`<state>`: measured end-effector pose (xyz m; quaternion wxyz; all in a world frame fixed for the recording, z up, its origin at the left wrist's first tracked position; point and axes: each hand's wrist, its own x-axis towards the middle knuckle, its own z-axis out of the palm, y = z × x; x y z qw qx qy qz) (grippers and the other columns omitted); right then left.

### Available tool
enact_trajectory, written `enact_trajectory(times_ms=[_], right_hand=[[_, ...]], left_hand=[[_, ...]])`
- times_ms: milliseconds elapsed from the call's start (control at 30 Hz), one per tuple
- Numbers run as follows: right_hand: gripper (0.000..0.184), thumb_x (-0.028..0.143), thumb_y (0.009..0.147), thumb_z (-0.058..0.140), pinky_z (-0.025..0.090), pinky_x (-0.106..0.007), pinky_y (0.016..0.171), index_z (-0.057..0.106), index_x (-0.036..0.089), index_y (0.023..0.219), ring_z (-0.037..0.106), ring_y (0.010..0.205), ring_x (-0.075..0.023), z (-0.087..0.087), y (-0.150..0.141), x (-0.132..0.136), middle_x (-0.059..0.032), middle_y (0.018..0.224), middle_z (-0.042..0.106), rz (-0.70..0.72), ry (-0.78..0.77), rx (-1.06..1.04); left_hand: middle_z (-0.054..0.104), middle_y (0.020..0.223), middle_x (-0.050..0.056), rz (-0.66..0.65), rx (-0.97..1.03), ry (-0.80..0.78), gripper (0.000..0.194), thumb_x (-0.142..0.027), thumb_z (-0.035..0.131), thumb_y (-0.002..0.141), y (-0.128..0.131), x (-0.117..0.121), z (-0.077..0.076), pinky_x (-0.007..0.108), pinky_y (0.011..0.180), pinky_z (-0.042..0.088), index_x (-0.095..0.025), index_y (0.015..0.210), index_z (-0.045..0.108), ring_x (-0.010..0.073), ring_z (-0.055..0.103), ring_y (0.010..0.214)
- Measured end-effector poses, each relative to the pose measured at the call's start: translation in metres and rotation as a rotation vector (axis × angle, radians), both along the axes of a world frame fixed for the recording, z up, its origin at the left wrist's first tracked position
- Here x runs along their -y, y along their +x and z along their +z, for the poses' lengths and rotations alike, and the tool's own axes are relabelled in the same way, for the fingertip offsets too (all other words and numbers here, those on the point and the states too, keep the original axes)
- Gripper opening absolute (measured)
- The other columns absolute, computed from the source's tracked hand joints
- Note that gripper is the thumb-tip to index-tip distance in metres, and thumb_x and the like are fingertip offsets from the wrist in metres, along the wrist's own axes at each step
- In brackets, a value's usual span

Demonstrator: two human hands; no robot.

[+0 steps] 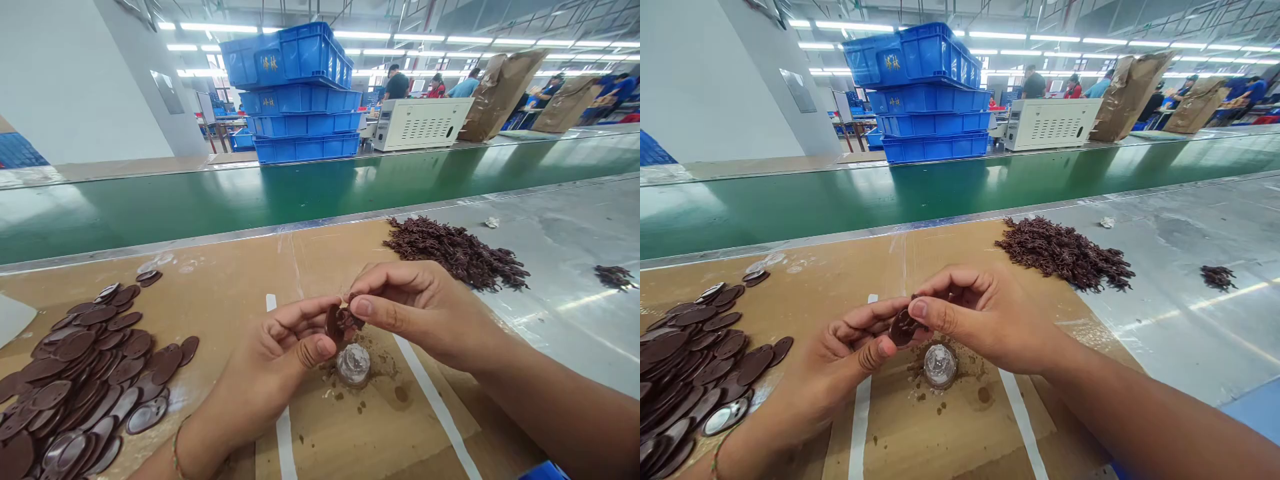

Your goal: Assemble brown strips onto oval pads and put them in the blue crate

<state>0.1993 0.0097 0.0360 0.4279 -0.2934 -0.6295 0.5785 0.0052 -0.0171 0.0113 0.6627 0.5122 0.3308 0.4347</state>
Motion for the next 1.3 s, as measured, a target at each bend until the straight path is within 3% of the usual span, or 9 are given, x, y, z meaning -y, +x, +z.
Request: enact_trajectory(times_ms=[433, 667, 967, 1300], right_hand=[[0.006, 0.018, 0.079, 0.075, 0.054, -0.023, 0.060, 0.071, 0.018, 0.082, 0.067, 0.068, -0.0127, -0.004, -0.001, 0.004, -0.0013, 0.075, 0.072, -0.051, 0.117, 0.118], [0.008, 0.020, 0.081, 0.072, 0.050, -0.027, 0.066, 0.065, 0.018, 0.077, 0.061, 0.073, -0.0136, -0.010, -0.003, 0.004, -0.0022, 0.078, 0.067, -0.046, 0.193, 0.110], [0.018, 0.020, 0.081, 0.070, 0.044, -0.025, 0.062, 0.055, 0.018, 0.070, 0.052, 0.067, -0.0109, -0.020, -0.008, 0.003, 0.0013, 0.072, 0.059, 0.001, 0.057, 0.015], [0.024, 0.029, 0.079, 0.073, 0.046, -0.029, 0.061, 0.055, 0.017, 0.068, 0.056, 0.066, -0.0126, -0.021, -0.016, 0.004, -0.0006, 0.072, 0.060, 0.018, -0.069, -0.033]], left_hand=[[0.078, 0.095, 0.002, 0.042, -0.028, -0.024, 0.029, -0.032, 0.080, 0.074, -0.001, 0.000, -0.003, 0.027, 0.080, 0.056, -0.031, 0.103, 0.076, 0.0183, 0.071, 0.090], [0.077, 0.082, 0.001, 0.084, -0.045, -0.039, 0.032, -0.035, 0.082, 0.071, 0.000, 0.000, 0.000, 0.022, 0.070, 0.054, -0.027, 0.101, 0.077, 0.0135, 0.067, 0.076], [0.076, 0.079, 0.001, 0.112, 0.014, -0.110, 0.033, -0.033, 0.085, 0.066, 0.003, 0.001, 0.001, 0.018, 0.069, 0.053, -0.024, 0.097, 0.078, 0.0102, 0.064, 0.072], [0.080, 0.091, 0.001, 0.035, 0.073, -0.029, 0.027, -0.025, 0.079, 0.075, 0.001, -0.001, 0.002, 0.015, 0.075, 0.054, -0.031, 0.102, 0.077, 0.0109, 0.071, 0.080]])
